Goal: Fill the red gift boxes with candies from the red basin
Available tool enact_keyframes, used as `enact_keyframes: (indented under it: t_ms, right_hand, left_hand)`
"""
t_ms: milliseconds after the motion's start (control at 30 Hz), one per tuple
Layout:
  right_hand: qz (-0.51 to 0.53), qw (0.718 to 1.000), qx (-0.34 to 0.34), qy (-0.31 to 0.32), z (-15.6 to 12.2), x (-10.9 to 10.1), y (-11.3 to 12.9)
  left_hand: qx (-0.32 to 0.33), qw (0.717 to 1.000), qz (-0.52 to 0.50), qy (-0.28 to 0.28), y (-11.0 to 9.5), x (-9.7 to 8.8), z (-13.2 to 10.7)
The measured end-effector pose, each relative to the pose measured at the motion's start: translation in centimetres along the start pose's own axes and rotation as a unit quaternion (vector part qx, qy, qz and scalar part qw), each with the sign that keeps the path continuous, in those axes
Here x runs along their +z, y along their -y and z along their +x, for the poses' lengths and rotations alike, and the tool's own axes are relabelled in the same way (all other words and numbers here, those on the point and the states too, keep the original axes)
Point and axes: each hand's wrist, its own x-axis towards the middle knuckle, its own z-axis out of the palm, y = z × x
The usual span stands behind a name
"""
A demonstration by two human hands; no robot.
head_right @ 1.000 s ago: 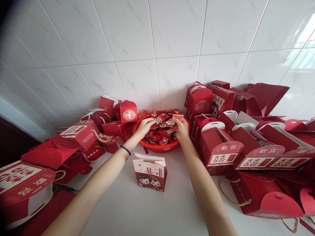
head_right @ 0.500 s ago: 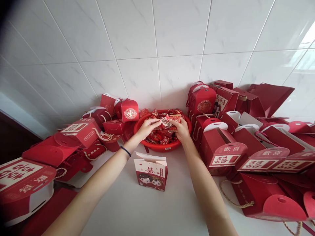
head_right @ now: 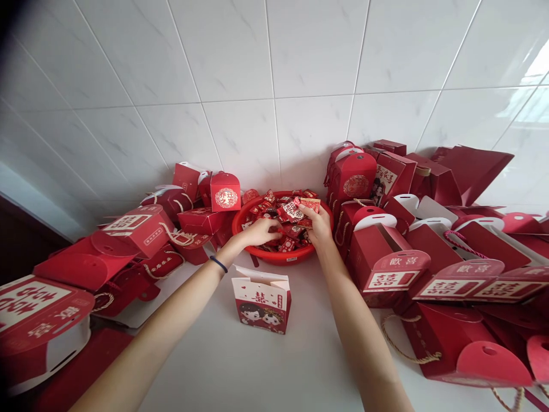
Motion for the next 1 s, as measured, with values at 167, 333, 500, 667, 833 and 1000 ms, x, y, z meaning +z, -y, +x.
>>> enact_keyframes:
  t_ms: [167, 333, 500, 667, 833, 1000]
  right_hand:
    - [0.001, 0.999, 0.0, 0.054, -1.7, 1.4, 2.2]
    - [-0.007, 0.988, -0.064, 0.141, -4.6, 3.2, 5.1]
    - [-0.026, 0.981, -0.097, 0.165, -7.5, 4.3, 6.9]
    - [-0.043, 0.977, -0.12, 0.169, -9.1, 4.1, 8.0]
    - [-0.056, 0.975, -0.141, 0.16, -9.3, 3.5, 8.7]
    - [-0.071, 0.973, -0.152, 0.159, -9.2, 3.3, 8.7]
  left_hand:
    - [0.055, 0.992, -0.1, -0.052, -3.6, -2.5, -4.2]
    - [0.185, 0.978, -0.082, 0.04, -8.4, -5.3, -11.8]
    - [0.181, 0.979, 0.058, 0.069, -8.7, -3.8, -14.5]
    - [0.194, 0.977, 0.077, 0.047, -6.4, -1.8, -13.8]
    - [0.181, 0.981, 0.063, -0.027, -5.7, -0.8, -13.7]
    - [0.19, 0.98, 0.002, -0.064, -5.4, -0.4, -13.7]
